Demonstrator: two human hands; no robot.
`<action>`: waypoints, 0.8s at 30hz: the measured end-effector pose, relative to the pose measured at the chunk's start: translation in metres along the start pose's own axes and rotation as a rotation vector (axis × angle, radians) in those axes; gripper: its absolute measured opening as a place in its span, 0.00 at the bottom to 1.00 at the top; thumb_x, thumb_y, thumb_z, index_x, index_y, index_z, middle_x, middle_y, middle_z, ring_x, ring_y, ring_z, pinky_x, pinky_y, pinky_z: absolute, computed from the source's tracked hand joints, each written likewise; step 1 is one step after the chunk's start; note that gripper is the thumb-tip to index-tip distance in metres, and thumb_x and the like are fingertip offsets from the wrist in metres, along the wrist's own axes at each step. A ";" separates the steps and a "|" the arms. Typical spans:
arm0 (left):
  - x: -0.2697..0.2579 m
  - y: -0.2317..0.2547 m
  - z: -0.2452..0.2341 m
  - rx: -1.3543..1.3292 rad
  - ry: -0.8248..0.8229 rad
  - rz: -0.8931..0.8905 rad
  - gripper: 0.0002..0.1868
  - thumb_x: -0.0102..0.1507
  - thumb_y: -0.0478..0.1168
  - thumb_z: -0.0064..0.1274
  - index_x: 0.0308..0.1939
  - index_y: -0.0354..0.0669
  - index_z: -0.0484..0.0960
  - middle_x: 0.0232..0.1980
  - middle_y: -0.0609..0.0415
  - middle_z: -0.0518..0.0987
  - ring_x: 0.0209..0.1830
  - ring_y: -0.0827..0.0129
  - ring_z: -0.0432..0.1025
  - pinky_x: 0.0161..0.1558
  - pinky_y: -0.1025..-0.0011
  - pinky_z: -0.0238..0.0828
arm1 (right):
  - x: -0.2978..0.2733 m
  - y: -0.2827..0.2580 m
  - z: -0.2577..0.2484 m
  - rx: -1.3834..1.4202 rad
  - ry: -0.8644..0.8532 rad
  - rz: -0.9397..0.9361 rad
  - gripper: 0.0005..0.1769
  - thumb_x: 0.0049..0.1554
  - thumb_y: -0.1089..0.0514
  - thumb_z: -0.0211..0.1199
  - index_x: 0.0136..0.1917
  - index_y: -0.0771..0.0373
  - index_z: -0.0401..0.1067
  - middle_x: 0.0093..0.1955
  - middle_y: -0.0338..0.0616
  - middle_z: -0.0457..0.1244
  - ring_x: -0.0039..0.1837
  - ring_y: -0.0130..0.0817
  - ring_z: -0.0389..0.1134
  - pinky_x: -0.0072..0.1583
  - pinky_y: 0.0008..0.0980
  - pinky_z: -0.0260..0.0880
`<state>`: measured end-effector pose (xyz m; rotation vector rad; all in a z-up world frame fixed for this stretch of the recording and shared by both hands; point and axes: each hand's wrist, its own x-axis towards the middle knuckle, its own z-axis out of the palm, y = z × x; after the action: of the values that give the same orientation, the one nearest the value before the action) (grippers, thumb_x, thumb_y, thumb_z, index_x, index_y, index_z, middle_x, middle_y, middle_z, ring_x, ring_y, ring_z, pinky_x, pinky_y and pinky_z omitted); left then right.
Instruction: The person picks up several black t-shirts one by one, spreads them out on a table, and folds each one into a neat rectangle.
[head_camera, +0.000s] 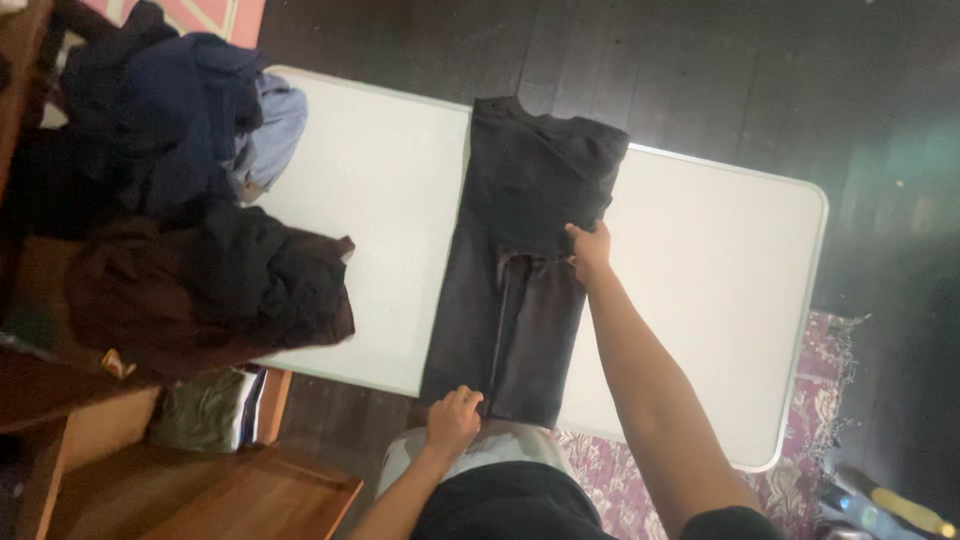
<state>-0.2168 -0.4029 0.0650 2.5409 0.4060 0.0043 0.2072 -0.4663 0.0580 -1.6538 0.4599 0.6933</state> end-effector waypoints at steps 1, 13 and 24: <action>-0.003 0.000 0.000 0.005 -0.001 -0.010 0.15 0.52 0.36 0.54 0.44 0.47 0.82 0.41 0.56 0.78 0.40 0.59 0.76 0.35 0.56 0.72 | 0.002 0.003 0.000 -0.012 0.008 -0.028 0.25 0.56 0.60 0.65 0.67 0.58 0.65 0.61 0.49 0.65 0.57 0.46 0.68 0.47 0.50 0.68; -0.008 -0.001 -0.021 0.049 0.052 0.008 0.14 0.53 0.37 0.56 0.43 0.48 0.82 0.40 0.57 0.77 0.37 0.60 0.76 0.34 0.57 0.70 | -0.011 -0.015 -0.006 0.076 -0.006 -0.063 0.19 0.57 0.63 0.58 0.62 0.60 0.68 0.55 0.47 0.67 0.50 0.41 0.71 0.39 0.41 0.71; -0.009 -0.006 -0.014 0.122 0.008 0.030 0.13 0.55 0.38 0.56 0.44 0.47 0.82 0.40 0.57 0.77 0.36 0.62 0.75 0.32 0.58 0.68 | -0.005 -0.005 -0.012 -0.120 -0.002 -0.086 0.21 0.55 0.66 0.63 0.62 0.60 0.69 0.52 0.44 0.66 0.48 0.36 0.69 0.38 0.33 0.72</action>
<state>-0.2283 -0.3930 0.0745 2.6682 0.3822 0.0007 0.2089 -0.4770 0.0664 -1.7743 0.3492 0.6697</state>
